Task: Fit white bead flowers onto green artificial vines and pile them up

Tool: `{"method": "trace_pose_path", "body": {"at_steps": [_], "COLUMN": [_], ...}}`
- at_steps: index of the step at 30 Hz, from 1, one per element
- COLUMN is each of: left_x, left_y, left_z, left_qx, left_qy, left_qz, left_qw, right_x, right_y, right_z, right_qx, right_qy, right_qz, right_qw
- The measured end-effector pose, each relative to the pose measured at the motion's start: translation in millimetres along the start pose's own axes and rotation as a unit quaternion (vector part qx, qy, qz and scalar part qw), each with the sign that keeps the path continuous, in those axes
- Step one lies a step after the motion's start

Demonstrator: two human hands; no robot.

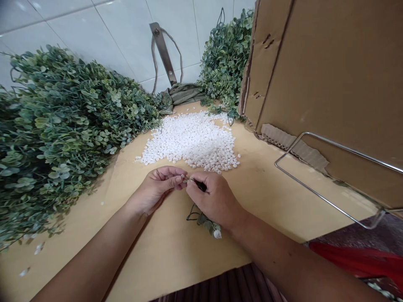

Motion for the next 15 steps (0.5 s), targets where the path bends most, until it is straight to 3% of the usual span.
{"method": "trace_pose_path", "body": {"at_steps": [15], "left_x": [0.1], "left_y": [-0.9], "left_z": [0.3], "left_qx": [0.008], "left_qy": [-0.003], "left_qz": [0.009], "left_qw": [1.0], "right_x": [0.3], "right_y": [0.8], "right_z": [-1.6], "right_qx": [-0.006], "right_qy": [-0.014], "right_qz": [-0.003], "right_qw": [1.0]}}
Point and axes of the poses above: each hand's wrist, its own x-axis away from the middle knuckle, its own y-axis out of the back of the hand, z = x × y, the point moved 6 cm from there along -x, towards the middle knuckle, and after that the axes turned 7 degrees about y, right-handed, at the moved point
